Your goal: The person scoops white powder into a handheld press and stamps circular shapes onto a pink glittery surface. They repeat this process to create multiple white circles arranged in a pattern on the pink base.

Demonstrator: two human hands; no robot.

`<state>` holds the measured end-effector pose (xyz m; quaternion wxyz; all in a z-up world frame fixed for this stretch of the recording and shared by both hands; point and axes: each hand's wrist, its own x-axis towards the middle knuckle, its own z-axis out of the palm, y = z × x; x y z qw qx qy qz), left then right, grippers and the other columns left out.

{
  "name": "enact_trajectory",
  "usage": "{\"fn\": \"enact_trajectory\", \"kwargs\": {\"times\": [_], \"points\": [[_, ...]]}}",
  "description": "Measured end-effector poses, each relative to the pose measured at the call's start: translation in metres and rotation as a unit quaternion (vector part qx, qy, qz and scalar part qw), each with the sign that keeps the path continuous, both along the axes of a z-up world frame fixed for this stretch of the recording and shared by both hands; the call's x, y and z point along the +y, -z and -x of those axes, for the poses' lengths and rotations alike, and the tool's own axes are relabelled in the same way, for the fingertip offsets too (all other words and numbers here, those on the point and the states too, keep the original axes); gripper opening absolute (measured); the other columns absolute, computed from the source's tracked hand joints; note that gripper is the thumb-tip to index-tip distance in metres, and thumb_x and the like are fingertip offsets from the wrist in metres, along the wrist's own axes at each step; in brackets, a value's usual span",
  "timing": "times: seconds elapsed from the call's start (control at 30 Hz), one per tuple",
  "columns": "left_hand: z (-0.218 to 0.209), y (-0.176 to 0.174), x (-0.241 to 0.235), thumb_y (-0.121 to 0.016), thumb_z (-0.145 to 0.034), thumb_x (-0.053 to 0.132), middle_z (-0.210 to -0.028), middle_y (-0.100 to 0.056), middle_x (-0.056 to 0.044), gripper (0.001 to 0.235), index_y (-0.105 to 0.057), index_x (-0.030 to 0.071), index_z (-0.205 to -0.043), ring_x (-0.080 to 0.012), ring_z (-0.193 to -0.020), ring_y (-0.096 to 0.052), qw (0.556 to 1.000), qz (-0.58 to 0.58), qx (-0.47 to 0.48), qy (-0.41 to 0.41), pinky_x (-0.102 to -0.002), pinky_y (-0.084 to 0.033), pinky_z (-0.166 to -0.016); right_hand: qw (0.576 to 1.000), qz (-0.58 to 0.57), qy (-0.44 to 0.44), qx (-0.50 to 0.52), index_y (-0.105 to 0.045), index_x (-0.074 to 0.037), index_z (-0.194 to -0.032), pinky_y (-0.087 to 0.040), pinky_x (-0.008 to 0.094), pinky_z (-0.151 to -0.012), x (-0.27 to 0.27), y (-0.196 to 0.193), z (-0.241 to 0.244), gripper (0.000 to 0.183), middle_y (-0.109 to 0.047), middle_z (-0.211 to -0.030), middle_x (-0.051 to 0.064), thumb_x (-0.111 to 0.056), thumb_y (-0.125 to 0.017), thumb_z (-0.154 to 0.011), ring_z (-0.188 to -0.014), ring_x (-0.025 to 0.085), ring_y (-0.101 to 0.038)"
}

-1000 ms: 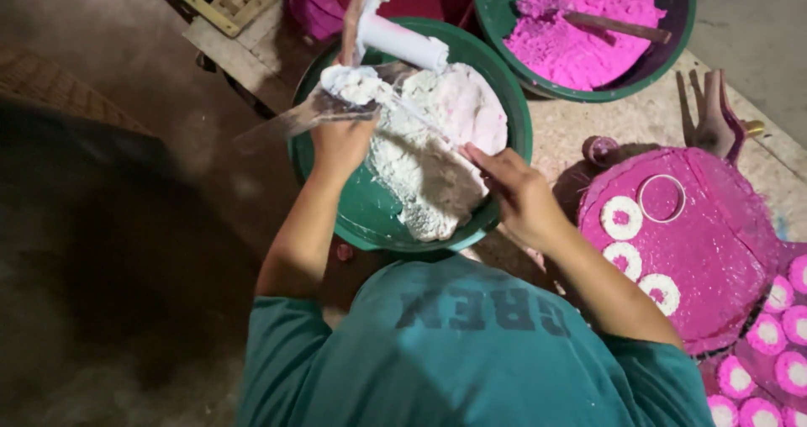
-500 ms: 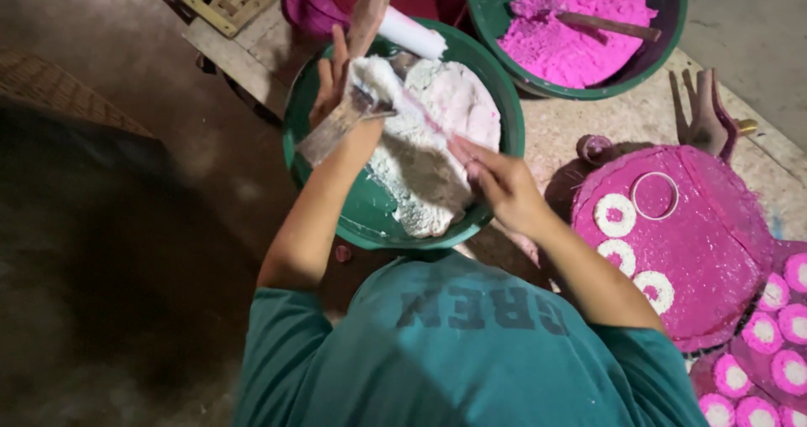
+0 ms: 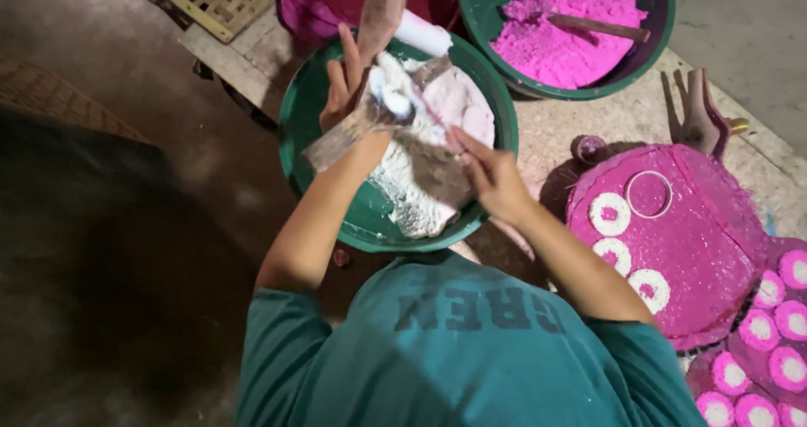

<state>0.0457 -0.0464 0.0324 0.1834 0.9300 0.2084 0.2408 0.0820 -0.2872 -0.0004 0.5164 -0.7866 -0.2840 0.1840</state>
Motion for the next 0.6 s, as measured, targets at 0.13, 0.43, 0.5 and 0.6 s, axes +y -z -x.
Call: {"fn": "enact_trajectory", "kwargs": {"times": [0.13, 0.43, 0.5, 0.6], "points": [[0.004, 0.001, 0.014, -0.083, -0.086, 0.035, -0.129, -0.049, -0.024, 0.102, -0.022, -0.002, -0.159, -0.0418, -0.106, -0.061, 0.998, -0.022, -0.028, 0.043, -0.044, -0.057, -0.089, 0.997, 0.017, -0.038, -0.063, -0.055, -0.002, -0.148, -0.052, 0.028, -0.072, -0.010, 0.003, 0.025, 0.045, -0.072, -0.089, 0.012, -0.002, -0.055, -0.103, -0.070, 0.012, -0.061], [0.004, -0.005, 0.007, -0.075, -0.093, 0.023, -0.152, -0.040, -0.027, 0.093, -0.023, -0.005, -0.165, -0.0439, -0.124, -0.056, 0.996, 0.029, 0.059, 0.061, -0.044, -0.054, -0.102, 0.997, -0.028, -0.051, -0.046, -0.055, -0.001, -0.146, -0.052, 0.032, -0.088, -0.010, -0.013, 0.000, 0.042, -0.076, -0.115, 0.014, -0.007, -0.054, -0.105, -0.091, 0.018, -0.063], [0.002, 0.003, 0.015, -0.080, -0.088, 0.027, -0.152, -0.037, -0.030, 0.091, -0.030, 0.003, -0.160, -0.0462, -0.126, -0.054, 0.995, 0.044, 0.044, 0.077, -0.047, -0.051, -0.104, 0.990, -0.047, -0.101, -0.084, -0.054, 0.000, -0.146, -0.050, 0.033, -0.096, -0.019, -0.019, 0.000, 0.041, -0.073, -0.125, 0.016, -0.008, -0.053, -0.106, -0.107, 0.021, -0.066], [0.006, 0.022, 0.037, -0.089, -0.083, 0.024, -0.161, -0.025, -0.034, 0.077, -0.046, 0.011, -0.146, -0.0474, -0.135, -0.050, 0.979, -0.002, -0.104, 0.177, -0.049, -0.047, -0.110, 0.996, 0.070, -0.025, 0.039, -0.057, -0.007, -0.153, -0.049, 0.040, -0.084, -0.030, -0.023, -0.006, 0.044, -0.066, -0.110, 0.030, -0.010, -0.052, -0.109, -0.092, 0.039, -0.061]]}}
